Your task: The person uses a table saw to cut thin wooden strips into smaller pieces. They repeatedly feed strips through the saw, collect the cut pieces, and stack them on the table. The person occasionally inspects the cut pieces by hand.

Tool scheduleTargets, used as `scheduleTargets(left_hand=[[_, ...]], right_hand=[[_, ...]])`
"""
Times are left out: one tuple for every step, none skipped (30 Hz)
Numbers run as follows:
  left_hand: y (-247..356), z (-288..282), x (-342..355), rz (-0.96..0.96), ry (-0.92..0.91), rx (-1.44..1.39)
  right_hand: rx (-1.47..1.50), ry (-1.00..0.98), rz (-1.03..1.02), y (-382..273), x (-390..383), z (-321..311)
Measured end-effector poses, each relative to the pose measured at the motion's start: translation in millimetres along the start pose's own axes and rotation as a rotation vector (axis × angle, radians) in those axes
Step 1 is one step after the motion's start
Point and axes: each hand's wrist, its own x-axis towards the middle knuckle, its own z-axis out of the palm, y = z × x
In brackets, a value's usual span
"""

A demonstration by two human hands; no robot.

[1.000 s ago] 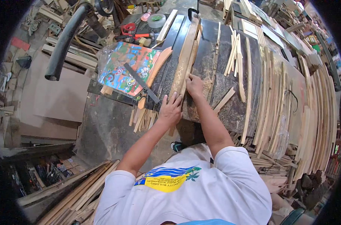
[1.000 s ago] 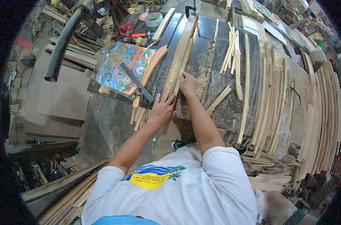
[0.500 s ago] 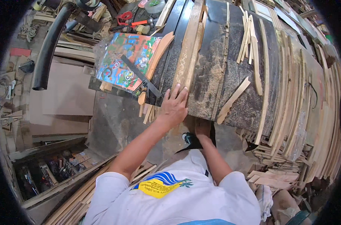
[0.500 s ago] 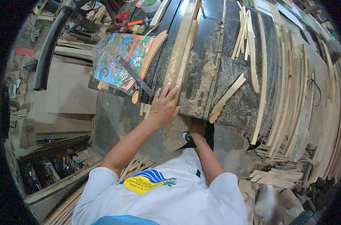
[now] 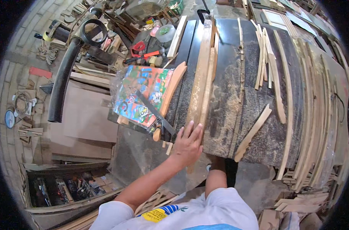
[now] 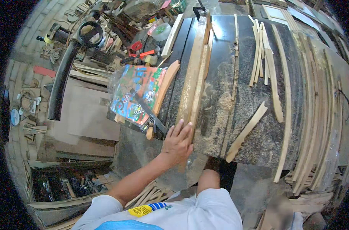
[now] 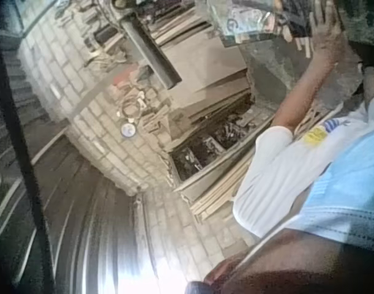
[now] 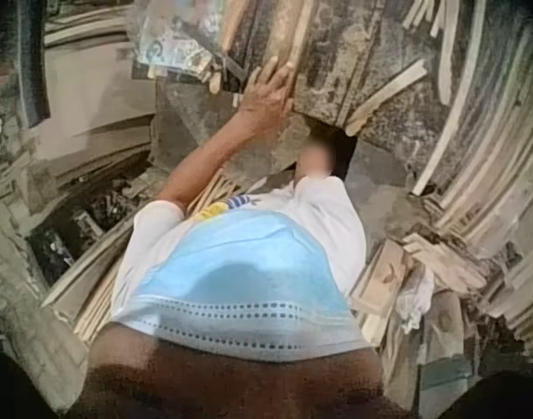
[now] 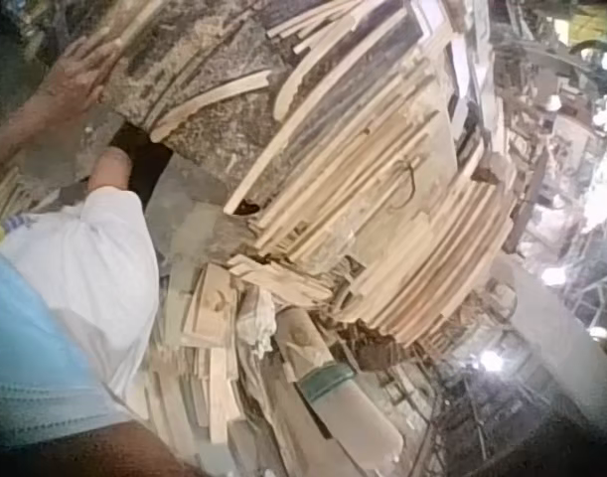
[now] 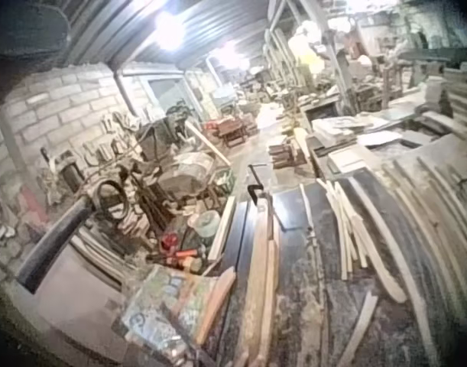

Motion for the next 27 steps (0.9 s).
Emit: scheduleTargets(left_hand=[[1.7, 0.2, 3.6, 0.009, 0.02, -0.002], [1.3, -0.3, 5.3, 0.019, 0.039, -0.005], [-0.3, -1.3, 3.8, 0.026, 0.034, 0.016], [0.3, -1.1, 5.9, 0.026, 0.042, 0.013], [0.7, 1.6, 1.9, 0.01, 0.043, 0.007], [0.6, 3.7, -2.0, -0.006, 0.044, 0.001], [1.5, 3.0, -4.4, -0.012, 0.029, -0.013], [0.3, 2.6, -2.4, -0.012, 0.039, -0.012], [-0.6, 2.7, -0.3, -0.014, 0.048, -0.012], [-0.4, 3.4, 2.4, -0.004, 0.058, -0.013], [-0.1, 4.5, 3.1, 0.0, 0.056, -0.011], [0.4, 5.4, 2.4, 0.004, 0.053, -0.008], [3.6, 2.3, -0.4, 0.007, 0.056, -0.013], [3.4, 0.6, -1.9, 0.011, 0.058, -0.007], [-0.2, 1.0, -2.6, 0.016, 0.06, 0.0], [-1.3, 2.3, -0.8, 0.016, 0.077, -0.003], [-1.7, 2.7, -0.2, 0.021, 0.102, 0.003], [-3.3, 3.2, 1.9, 0.027, 0.113, 0.014], [-3.0, 6.8, 1.0, 0.019, 0.125, 0.015], [-3.2, 10.4, -0.8, 0.011, 0.133, 0.016], [-3.6, 13.6, -1.9, 0.016, 0.134, 0.022], [-3.3, 15.1, -4.3, 0.014, 0.145, 0.021], [-4.2, 18.3, -4.6, 0.012, 0.159, 0.021], [-4.9, 23.5, -5.0, 0.006, 0.174, 0.02], [-5.9, 30.7, -5.7, -0.001, 0.204, 0.015], [-5.1, 31.0, -5.7, -0.004, 0.224, 0.0], [-4.4, 30.5, -7.3, -0.008, 0.239, -0.015]], right_hand=[[-0.003, 0.012, 0.008, 4.7, 5.7, -5.3], [-0.002, 0.019, 0.012, 5.0, 9.9, -5.9], [0.005, 0.02, 0.024, 2.4, 7.6, -1.9], [0.007, 0.026, 0.031, 1.1, 8.5, -3.4], [-0.001, 0.016, 0.03, 1.8, 7.6, -1.8], [-0.006, 0.008, 0.033, 4.9, 4.3, -2.3], [-0.009, 0.0, 0.046, 5.5, 0.6, 0.2], [0.0, 0.006, 0.048, 6.3, 3.9, 0.4], [-0.005, 0.012, 0.05, 6.8, 9.0, 0.5], [0.005, 0.027, 0.055, 6.1, 15.5, 1.4], [0.007, 0.029, 0.063, 6.8, 15.2, 2.6], [0.01, 0.029, 0.073, 6.8, 13.5, 4.8], [0.009, 0.035, 0.083, 11.3, 12.9, 0.8], [0.022, 0.047, 0.083, 8.9, 19.9, 1.7], [0.034, 0.032, 0.1, 7.0, 12.6, 6.1], [0.047, 0.02, 0.106, 8.2, 8.9, 3.3], [0.072, 0.01, 0.117, 9.7, 11.3, -2.2], [0.113, -0.004, 0.138, 11.2, 14.1, -8.2], [0.164, -0.026, 0.167, 14.7, 12.4, -15.9], [0.23, -0.053, 0.205, 13.4, 3.0, -24.5], [0.306, -0.113, 0.242, 14.2, -15.7, -32.4], [0.385, -0.212, 0.28, 14.1, -38.9, -43.5], [0.45, -0.326, 0.295, 11.6, -62.6, -57.9], [0.491, -0.492, 0.246, 8.0, -86.3, -74.5], [0.522, -0.65, 0.125, -1.5, -100.8, -100.4], [0.565, -0.808, 0.005, -10.9, -115.3, -126.4], [0.508, -0.606, -0.201, -40.1, -127.0, -150.7]])
